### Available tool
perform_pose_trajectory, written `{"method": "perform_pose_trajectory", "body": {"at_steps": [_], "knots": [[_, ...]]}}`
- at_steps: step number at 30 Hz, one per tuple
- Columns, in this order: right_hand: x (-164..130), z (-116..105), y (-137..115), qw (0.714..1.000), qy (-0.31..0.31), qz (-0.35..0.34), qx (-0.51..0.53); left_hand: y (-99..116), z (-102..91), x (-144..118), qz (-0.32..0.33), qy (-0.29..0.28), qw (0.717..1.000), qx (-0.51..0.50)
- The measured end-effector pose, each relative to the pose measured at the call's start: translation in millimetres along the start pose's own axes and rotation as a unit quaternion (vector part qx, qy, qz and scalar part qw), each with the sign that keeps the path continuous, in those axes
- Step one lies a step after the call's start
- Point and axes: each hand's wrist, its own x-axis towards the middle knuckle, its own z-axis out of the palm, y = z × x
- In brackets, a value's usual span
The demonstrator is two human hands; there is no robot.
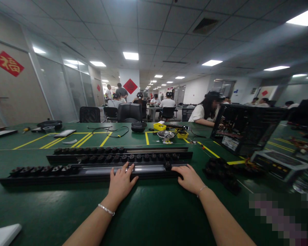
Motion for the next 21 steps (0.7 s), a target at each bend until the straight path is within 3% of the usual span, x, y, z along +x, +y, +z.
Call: {"method": "perform_pose_trajectory", "body": {"at_steps": [21], "knots": [[-1.1,-2.7,0.8,1.0,-0.005,0.003,-0.005,-0.7,1.4,-0.8,0.002,0.011,1.0,-0.004]]}}
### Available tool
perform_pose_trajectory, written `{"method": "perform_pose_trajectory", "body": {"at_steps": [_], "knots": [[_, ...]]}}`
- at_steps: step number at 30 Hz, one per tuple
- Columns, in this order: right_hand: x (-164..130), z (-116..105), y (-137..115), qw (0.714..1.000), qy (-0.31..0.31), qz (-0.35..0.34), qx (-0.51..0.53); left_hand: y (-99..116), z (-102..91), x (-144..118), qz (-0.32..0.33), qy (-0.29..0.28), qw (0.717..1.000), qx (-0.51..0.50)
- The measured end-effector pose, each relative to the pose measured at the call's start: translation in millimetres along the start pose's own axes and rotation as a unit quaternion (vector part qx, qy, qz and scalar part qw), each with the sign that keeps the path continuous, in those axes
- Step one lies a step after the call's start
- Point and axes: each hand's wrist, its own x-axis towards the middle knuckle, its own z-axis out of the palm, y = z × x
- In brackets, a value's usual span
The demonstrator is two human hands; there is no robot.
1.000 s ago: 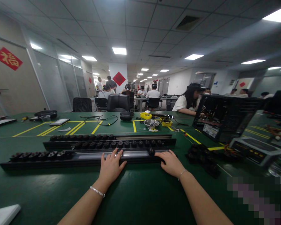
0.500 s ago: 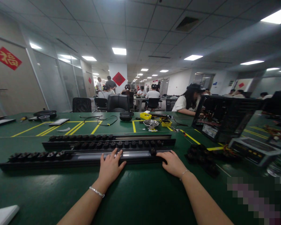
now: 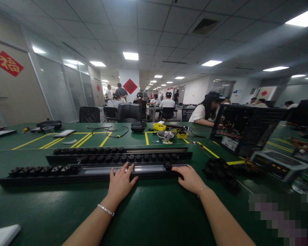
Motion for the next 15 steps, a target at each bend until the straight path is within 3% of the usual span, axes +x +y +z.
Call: {"method": "perform_pose_trajectory", "body": {"at_steps": [15], "knots": [[-2,-1,10,1.0,0.005,0.015,0.001,0,-1.3,0,0.001,-0.002,1.0,0.008]]}}
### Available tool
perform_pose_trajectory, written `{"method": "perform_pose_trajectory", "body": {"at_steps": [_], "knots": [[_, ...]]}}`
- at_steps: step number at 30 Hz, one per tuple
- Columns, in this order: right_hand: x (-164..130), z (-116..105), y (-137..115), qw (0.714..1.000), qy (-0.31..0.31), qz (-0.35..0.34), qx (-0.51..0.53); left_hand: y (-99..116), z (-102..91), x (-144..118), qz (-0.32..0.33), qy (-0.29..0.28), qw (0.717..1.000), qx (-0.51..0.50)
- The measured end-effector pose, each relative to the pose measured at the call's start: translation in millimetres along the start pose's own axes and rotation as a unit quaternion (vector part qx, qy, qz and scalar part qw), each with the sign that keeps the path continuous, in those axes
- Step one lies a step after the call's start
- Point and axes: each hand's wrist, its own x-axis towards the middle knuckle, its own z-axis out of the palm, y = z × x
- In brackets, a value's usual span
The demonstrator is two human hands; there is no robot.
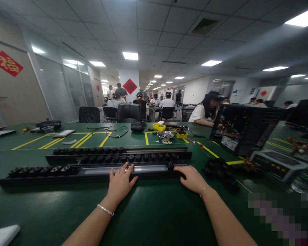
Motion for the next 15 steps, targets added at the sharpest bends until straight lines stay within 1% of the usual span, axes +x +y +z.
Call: {"method": "perform_pose_trajectory", "body": {"at_steps": [7,15], "knots": [[0.3,0.0,3.9,1.0,0.011,-0.021,0.01,-0.5,1.2,0.2,0.003,0.006,1.0,0.002],[0.5,0.7,6.9,0.999,0.016,-0.024,0.015,-0.5,1.1,0.5,-0.001,-0.001,1.0,-0.003]]}}
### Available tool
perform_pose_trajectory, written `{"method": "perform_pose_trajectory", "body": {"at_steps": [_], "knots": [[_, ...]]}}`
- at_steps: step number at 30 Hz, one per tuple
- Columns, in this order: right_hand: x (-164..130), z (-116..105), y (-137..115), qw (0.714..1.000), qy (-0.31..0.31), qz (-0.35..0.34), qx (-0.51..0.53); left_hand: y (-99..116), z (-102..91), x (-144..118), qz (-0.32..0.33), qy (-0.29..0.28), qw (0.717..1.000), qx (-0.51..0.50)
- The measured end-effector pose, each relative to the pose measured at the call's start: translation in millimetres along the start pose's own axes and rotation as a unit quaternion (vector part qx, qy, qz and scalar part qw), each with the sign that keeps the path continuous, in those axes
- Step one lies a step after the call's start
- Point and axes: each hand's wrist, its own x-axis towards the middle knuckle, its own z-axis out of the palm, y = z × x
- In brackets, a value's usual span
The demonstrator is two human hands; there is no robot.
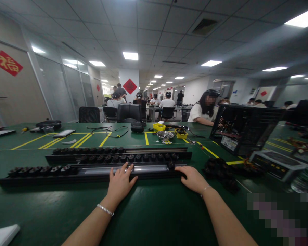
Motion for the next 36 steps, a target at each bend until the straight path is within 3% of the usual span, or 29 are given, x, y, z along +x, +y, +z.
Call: {"method": "perform_pose_trajectory", "body": {"at_steps": [36], "knots": [[-4.7,-8.6,6.1,0.999,-0.006,0.047,0.014,0.6,-1.7,0.0,-0.006,-0.011,1.0,-0.002]]}}
